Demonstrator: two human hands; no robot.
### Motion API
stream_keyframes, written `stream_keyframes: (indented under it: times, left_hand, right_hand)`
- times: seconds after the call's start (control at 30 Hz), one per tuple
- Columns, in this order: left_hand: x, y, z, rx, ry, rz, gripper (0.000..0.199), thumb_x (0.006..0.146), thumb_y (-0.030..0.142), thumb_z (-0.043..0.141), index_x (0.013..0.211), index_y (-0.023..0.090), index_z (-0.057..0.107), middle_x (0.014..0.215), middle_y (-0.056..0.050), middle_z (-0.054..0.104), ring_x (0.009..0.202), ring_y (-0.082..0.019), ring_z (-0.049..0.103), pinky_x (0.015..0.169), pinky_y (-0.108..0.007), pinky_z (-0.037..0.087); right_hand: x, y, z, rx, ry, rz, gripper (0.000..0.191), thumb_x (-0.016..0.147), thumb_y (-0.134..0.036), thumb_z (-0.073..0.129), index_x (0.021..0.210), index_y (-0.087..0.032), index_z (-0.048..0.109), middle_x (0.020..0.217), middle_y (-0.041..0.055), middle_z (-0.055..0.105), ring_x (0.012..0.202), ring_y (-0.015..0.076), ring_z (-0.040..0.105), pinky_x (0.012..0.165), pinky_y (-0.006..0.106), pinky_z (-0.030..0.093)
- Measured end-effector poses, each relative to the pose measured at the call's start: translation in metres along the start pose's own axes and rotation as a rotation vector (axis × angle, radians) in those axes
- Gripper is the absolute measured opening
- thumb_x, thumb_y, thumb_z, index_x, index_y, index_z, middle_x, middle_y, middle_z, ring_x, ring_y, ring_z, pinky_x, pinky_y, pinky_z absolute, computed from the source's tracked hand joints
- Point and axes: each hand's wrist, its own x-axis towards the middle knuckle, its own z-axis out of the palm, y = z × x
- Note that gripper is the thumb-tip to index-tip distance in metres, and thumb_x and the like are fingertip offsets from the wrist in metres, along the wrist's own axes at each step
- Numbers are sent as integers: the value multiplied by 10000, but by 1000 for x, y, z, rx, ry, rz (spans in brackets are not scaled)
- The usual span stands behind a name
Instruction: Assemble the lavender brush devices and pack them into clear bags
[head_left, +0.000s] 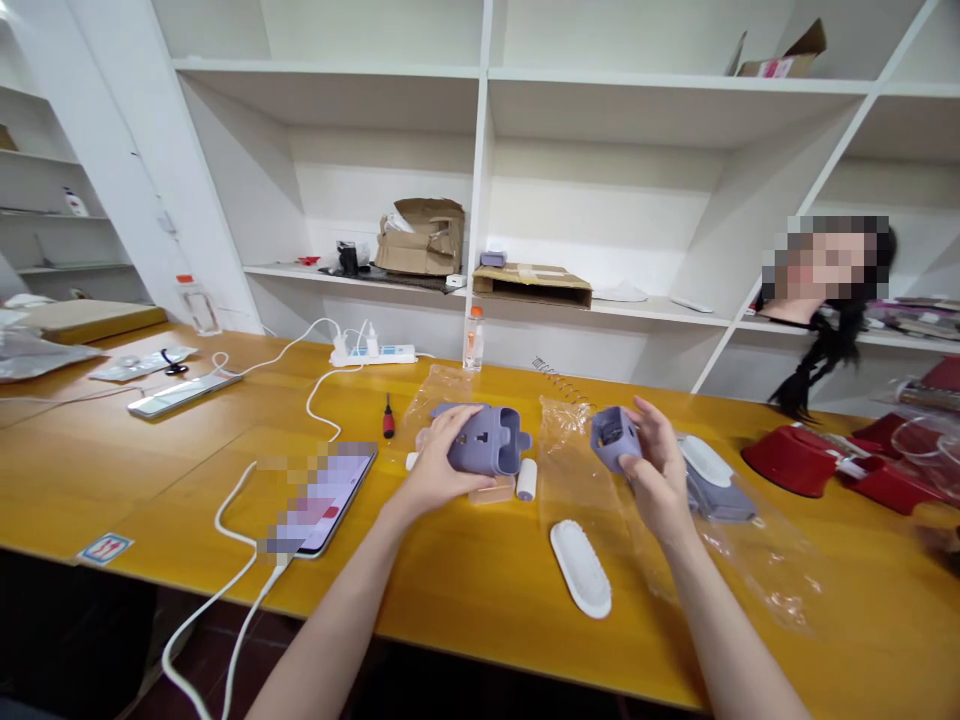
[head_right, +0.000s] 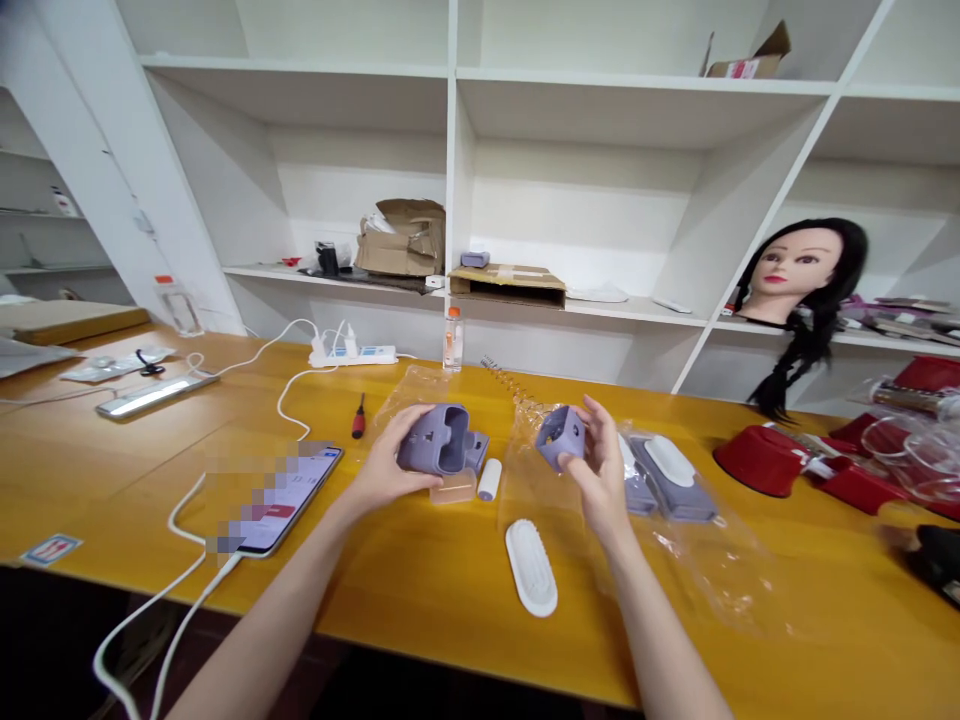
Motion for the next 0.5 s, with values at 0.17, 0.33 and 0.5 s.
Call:
stream_keyframes:
  times: [0.17, 0.33, 0.5]
  left_hand:
    - [-6, -10, -3, 46, -15, 7, 802, 565, 257, 754, 1280, 269, 391, 1301, -74, 403, 1232, -265, 371, 1045, -427, 287]
    - [-8, -15, -6, 101, -18, 28, 755, 607, 289, 723, 1283, 289, 385, 1290, -64, 382, 1240, -264, 349, 1060, -439, 262]
    - [-8, -18, -7, 136, -30, 3, 784, 597, 311, 729, 1295, 317, 372, 1293, -60, 377, 1233, -284, 354, 1044, -471, 279]
  right_hand:
    - [-5, -8, -7, 87, -16, -89, 689, 655, -345, 368, 1318, -210, 243, 1305, 130, 443, 1205, 288, 436, 912, 436, 407]
    - [-11, -9, -20, -70, -69, -160, 781, 684, -531, 377, 1350, -177, 173, 1306, 153, 428, 1187, 303, 443, 925, 427, 392]
    - [-14, -8, -27, -141, -169, -289, 788, 684, -484, 442, 1354, -168, 175, 1287, 158, 441, 1169, 314, 449, 939, 452, 377]
